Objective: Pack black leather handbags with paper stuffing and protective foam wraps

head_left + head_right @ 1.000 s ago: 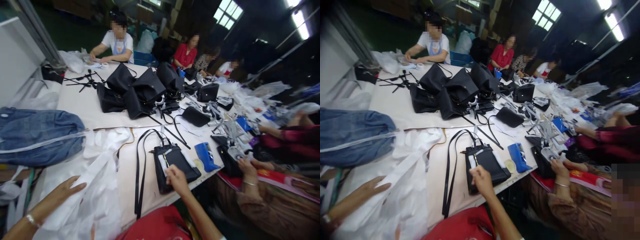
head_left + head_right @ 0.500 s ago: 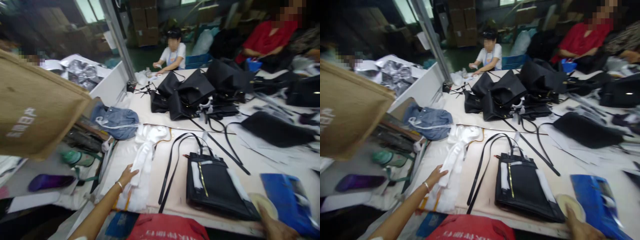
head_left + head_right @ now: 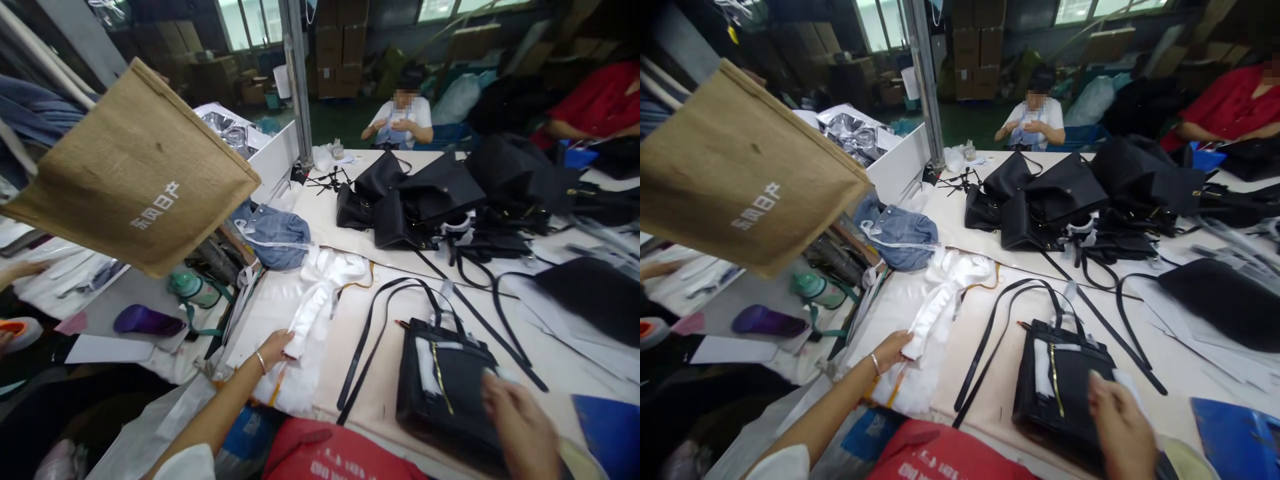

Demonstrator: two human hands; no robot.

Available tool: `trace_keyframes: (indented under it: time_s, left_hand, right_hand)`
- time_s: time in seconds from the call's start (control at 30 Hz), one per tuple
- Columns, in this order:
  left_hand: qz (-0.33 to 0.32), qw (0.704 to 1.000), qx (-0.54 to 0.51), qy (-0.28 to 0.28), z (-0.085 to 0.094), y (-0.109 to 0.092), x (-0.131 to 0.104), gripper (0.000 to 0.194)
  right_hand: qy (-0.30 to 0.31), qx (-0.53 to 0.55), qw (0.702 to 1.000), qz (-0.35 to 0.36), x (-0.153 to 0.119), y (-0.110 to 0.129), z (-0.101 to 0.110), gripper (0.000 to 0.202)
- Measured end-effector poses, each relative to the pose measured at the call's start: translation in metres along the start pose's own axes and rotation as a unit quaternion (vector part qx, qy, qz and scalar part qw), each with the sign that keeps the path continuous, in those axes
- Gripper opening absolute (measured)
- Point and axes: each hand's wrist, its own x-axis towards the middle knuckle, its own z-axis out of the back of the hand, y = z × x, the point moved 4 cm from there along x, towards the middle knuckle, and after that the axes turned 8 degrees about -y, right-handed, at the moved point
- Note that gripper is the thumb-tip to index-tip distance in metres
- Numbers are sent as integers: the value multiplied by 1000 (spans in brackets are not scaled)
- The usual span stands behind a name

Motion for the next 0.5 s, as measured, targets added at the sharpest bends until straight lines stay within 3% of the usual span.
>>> trace_keyframes:
  time_s: [0.07, 0.13, 0.23, 0.33, 0.5]
  left_hand:
    - [3, 1000, -5, 28, -3, 2, 2, 45]
    - [2, 999, -6, 53, -6, 4, 3, 45]
    - [-8, 997, -2, 80, -9, 3, 4, 44]
    - [-24, 995, 2, 93, -10, 0, 4, 41]
    - [-51, 996, 30, 72, -9, 2, 9, 39]
  right_hand:
    - [169, 75, 982, 43, -33, 32, -77, 39]
    - [318, 76, 943, 65, -72, 55, -163, 42]
    - [385, 30, 919, 83, -118, 67, -260, 39]
    - [372, 38, 927, 17, -136, 56, -301, 39]
    - [366, 59, 926, -66, -138, 41, -310, 31]
